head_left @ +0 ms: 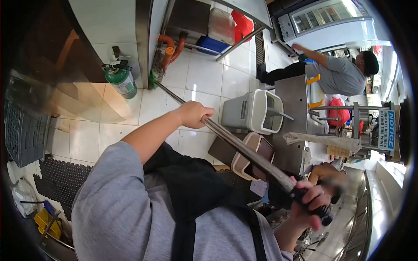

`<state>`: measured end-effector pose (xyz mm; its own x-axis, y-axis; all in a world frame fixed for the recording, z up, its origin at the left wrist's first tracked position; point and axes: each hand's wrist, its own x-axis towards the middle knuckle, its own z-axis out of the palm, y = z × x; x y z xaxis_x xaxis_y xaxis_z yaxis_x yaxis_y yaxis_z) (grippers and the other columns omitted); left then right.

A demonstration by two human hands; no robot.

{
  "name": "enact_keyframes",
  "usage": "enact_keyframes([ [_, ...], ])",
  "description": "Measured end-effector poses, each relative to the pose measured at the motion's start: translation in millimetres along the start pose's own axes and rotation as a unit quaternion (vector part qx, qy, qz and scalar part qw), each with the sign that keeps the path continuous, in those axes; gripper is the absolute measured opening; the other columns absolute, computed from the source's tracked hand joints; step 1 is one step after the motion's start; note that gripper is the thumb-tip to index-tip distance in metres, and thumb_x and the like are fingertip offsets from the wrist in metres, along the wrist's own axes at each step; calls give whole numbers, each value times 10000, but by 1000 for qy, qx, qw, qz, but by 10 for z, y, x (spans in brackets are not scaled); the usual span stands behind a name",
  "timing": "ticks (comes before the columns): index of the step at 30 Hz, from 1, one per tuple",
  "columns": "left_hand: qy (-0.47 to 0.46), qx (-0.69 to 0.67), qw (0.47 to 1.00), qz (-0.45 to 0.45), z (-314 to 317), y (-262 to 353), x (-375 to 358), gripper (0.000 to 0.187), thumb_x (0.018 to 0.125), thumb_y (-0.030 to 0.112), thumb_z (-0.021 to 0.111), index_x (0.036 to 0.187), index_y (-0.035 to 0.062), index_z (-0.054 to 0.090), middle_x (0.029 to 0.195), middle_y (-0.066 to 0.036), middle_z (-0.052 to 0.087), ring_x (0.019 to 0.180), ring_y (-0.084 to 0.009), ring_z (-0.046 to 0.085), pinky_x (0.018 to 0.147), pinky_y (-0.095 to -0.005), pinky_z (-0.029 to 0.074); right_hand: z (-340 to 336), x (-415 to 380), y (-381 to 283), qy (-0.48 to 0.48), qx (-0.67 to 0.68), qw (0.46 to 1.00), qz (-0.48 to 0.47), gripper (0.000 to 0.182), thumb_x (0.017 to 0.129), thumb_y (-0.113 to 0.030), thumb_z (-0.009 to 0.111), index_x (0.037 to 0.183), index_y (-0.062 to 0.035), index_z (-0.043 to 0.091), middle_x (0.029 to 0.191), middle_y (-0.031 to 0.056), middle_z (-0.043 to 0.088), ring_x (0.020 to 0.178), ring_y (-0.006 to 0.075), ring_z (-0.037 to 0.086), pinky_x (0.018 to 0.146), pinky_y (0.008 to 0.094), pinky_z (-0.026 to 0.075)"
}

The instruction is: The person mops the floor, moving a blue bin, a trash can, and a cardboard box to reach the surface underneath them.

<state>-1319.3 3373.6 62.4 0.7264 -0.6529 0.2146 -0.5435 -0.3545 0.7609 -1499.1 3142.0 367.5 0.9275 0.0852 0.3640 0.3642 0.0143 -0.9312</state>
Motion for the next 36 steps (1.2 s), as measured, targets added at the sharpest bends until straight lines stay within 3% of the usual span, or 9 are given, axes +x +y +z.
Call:
enact_keyframes([
  [5,-18,33,999,9,-18,-489,70,136,680,77,553,767,144,473,570,-85,533,571,-363,552,512,-482,400,199,37,180,3,-77,996,48,389,750,-333,808,788,-75,519,831,137,583,905,323,647,1004,606,405],
  [7,-6,42,997,60,-7,-610,68,144,667,85,568,761,138,473,567,-73,536,564,-348,554,500,-462,407,238,24,219,29,-57,997,51,312,758,-243,803,780,-71,543,850,143,608,899,318,649,1023,593,389],
  [10,0,52,996,78,-33,-734,95,155,650,79,586,750,134,481,563,-62,541,556,-334,560,488,-444,414,216,75,248,-63,-68,994,51,224,765,-140,775,729,-68,566,850,146,638,932,337,651,1038,578,380],
  [19,-24,78,992,101,-101,-1017,94,158,664,105,627,741,131,491,586,-63,559,582,-316,585,519,-434,437,283,-28,573,-83,-69,993,45,120,775,-117,722,752,-72,612,831,136,657,936,298,661,1037,588,378],
  [23,-34,102,992,73,-165,-1127,8,149,690,102,623,756,118,491,632,-79,578,634,-325,596,549,-430,446,414,25,706,-141,-71,987,17,87,741,-23,693,773,-61,622,869,139,657,938,312,659,1031,595,383],
  [27,-60,116,991,-27,-212,-1310,-211,125,738,79,616,802,103,511,723,-122,590,775,-345,602,648,-430,468,587,-48,1146,-360,-117,925,26,190,685,63,679,831,-42,618,975,138,631,1084,351,610,1076,549,353],
  [29,45,234,970,-54,-40,-1516,-387,135,753,89,639,835,89,532,780,-136,583,871,-345,575,745,-428,465,742,-224,1390,-395,-108,912,30,207,692,55,687,859,-46,619,1046,127,619,1131,359,586,1095,530,324],
  [30,42,204,969,-132,66,-1526,-415,158,766,122,672,837,66,542,859,-140,575,927,-346,546,841,-415,443,712,-283,1417,-396,-111,911,26,207,692,55,687,859,-46,619,1046,127,619,1131,359,586,1095,530,324],
  [36,100,131,983,-85,329,-1016,-516,222,774,193,705,800,55,533,835,-129,574,899,-337,556,875,-410,449,527,-492,986,-235,-153,960,-17,98,726,-23,672,810,-19,621,907,131,651,1038,398,625,1021,529,399],
])
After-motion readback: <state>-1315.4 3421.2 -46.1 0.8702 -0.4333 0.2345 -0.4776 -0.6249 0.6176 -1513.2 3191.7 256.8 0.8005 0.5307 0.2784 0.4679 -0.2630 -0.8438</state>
